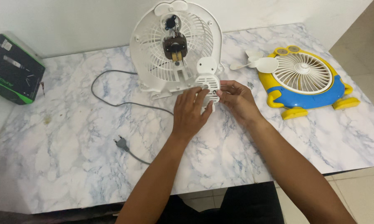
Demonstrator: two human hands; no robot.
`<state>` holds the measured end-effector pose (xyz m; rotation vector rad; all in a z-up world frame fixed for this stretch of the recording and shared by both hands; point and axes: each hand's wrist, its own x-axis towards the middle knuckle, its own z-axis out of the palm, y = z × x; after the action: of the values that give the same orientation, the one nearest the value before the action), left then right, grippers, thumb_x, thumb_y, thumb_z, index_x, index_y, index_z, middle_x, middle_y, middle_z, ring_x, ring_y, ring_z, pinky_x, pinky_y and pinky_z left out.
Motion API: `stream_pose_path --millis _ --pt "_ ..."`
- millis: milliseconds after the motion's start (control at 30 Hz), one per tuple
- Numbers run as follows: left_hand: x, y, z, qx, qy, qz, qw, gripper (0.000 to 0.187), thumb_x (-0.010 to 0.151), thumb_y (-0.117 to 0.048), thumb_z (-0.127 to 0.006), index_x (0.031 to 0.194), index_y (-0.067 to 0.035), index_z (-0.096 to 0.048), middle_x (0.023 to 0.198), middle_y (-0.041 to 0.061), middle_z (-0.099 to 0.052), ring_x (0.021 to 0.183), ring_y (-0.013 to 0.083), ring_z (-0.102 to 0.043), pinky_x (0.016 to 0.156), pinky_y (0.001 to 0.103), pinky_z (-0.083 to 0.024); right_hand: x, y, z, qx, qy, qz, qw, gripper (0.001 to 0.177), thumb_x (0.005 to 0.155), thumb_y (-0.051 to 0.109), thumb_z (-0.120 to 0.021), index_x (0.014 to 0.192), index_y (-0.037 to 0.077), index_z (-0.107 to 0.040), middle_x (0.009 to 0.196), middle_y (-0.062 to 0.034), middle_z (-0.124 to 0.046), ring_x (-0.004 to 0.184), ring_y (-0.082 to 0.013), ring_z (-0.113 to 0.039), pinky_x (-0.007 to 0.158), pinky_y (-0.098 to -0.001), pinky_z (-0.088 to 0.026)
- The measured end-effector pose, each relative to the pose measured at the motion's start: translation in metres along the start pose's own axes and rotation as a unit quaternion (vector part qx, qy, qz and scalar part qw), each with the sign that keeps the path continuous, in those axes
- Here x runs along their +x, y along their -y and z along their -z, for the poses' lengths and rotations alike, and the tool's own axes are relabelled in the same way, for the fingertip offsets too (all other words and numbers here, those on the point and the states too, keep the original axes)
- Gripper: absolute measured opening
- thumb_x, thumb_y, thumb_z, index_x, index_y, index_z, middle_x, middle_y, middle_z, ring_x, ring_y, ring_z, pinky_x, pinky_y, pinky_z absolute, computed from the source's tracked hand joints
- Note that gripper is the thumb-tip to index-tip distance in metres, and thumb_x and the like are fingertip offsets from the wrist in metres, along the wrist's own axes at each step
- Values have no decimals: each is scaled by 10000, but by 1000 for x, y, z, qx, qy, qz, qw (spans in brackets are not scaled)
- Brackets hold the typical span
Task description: The person disassembles a white electric fan on a marble-patterned table. They use a screwdriver to remove screws from the front grille, detach the fan blades, and then remove the rear motor cover, leaving the components separated on the table.
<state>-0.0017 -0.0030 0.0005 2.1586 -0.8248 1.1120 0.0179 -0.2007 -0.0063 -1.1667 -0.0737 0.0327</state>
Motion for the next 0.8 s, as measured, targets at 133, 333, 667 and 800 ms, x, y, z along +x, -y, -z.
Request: stream_pose_path --millis 133,333,667,800 --pt "2 -5 0 30 2 -25 999 291 915 -184 -774 1171 -82 -682 1131 42 -646 1018 224 -616 848 387 -477 0 -6 -1 -15 12 21 1000 349 899 -42 -672 1244 -41 -619 1129 -124 -691 1010 -176 -667 903 -326 -558" --pt "1 -3 4 26 -18 -37 999 210 914 -131 -771 1112 -93 -709 1061 8 -686 978 184 -641 795 346 -475 -3 -7 -8 -33 20 23 999 340 894 -49 -689 1228 -52 -627 1105 -115 -680 990 -168 -663 889 -321 -553" --pt "7 -2 12 -35 -75 43 996 127 957 -93 -727 1057 -66 -654 1036 59 -676 927 244 -671 794 371 -522 -3 0 -12 -89 2 -56 994 310 901 53 -688 1186 -67 -691 1057 -127 -744 912 -159 -689 817 -293 -548" --pt "9 0 13 -71 -76 75 992 124 959 -74 -716 1067 -59 -658 1006 61 -664 921 239 -678 805 372 -530 -5 -6 -16 -223 14 -28 974 309 895 133 -732 1143 -52 -727 967 -127 -774 852 -160 -704 746 -304 -553"
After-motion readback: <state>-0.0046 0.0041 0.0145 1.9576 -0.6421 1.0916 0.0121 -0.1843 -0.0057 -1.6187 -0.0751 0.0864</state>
